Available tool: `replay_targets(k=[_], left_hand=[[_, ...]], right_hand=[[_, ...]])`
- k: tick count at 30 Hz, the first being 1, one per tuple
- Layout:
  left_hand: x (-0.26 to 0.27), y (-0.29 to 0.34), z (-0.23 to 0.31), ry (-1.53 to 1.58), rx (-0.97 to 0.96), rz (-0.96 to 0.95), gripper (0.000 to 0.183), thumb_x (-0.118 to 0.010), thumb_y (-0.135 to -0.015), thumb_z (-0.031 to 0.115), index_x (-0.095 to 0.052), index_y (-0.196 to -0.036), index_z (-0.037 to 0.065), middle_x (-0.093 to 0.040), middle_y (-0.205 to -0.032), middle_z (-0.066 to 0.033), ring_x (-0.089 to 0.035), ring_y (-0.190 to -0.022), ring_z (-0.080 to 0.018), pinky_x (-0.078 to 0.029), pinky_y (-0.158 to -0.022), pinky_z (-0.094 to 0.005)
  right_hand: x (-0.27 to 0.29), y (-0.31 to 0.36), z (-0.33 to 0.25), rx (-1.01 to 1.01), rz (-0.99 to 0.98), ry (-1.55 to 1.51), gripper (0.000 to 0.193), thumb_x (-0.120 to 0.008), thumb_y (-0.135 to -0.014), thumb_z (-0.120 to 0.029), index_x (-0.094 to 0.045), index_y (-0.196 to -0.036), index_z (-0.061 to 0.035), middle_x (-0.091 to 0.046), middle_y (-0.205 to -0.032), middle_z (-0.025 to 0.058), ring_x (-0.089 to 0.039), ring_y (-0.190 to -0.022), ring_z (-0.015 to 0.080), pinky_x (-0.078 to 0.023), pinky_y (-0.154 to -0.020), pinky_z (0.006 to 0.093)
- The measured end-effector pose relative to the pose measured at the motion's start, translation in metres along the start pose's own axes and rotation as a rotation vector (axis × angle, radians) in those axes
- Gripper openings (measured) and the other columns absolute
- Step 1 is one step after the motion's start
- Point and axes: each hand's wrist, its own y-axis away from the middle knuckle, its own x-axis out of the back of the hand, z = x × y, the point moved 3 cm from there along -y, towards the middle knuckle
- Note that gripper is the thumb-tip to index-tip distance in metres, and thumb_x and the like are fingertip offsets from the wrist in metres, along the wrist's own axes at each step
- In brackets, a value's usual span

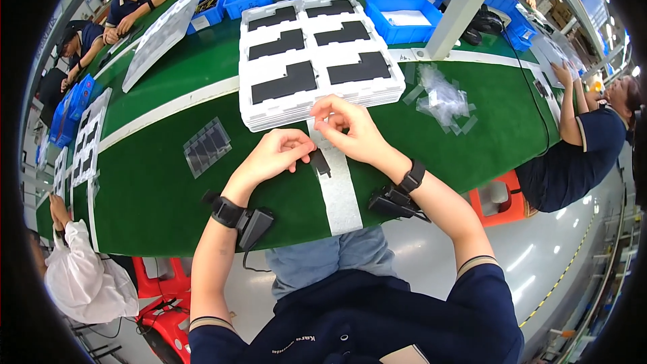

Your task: The recorder is assembling small electronic parts by placing black plastic components into a white tray and applying small adhesive parts.

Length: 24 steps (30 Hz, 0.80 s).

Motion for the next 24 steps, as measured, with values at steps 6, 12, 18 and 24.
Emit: replay_targets(k=[6, 12, 18, 24], left_hand=[[0.003, -0.014, -0.008, -0.036, 0.099, -0.137, 0.019, -0.054, -0.086, 0.020, -0.061, -0.088, 0.002, -0.058, -0.065, -0.0019, -0.053, -0.053, -0.0061, -0.041, -0.049, -0.0171], [0.005, -0.012, -0.001, -0.058, 0.086, -0.203, 0.021, -0.053, -0.086, 0.023, -0.061, -0.086, 0.003, -0.059, -0.067, -0.0021, -0.056, -0.054, -0.0071, -0.042, -0.050, -0.0175], [0.006, -0.009, -0.003, -0.089, -0.011, -0.132, 0.019, -0.052, -0.088, 0.021, -0.060, -0.088, 0.003, -0.059, -0.067, -0.0021, -0.054, -0.053, -0.0062, -0.041, -0.048, -0.0170], [0.001, -0.007, -0.004, -0.068, -0.038, -0.120, 0.018, -0.053, -0.087, 0.020, -0.059, -0.087, 0.003, -0.058, -0.067, -0.0009, -0.054, -0.053, -0.0059, -0.040, -0.048, -0.0170]], right_hand=[[0.081, 0.019, -0.031, 0.032, 0.375, -0.227, 0.010, -0.056, -0.080, -0.002, -0.057, -0.090, -0.0025, -0.059, -0.077, 0.0034, -0.049, -0.052, 0.0054, -0.041, -0.048, 0.0191], [0.195, 0.083, 0.007, -0.212, 0.272, 1.022, 0.027, -0.060, -0.078, -0.019, -0.058, -0.102, -0.0066, -0.055, -0.105, 0.0138, -0.053, -0.095, 0.0240, -0.043, -0.081, 0.0350], [0.193, 0.115, 0.002, -0.401, 0.292, 0.886, 0.037, -0.062, -0.076, -0.026, -0.057, -0.109, -0.0111, -0.047, -0.118, 0.0167, -0.043, -0.108, 0.0336, -0.036, -0.094, 0.0396], [0.177, 0.099, 0.006, -0.425, 0.287, 0.905, 0.041, -0.062, -0.077, -0.024, -0.053, -0.115, -0.0122, -0.047, -0.117, 0.0169, -0.043, -0.107, 0.0351, -0.036, -0.093, 0.0403]])
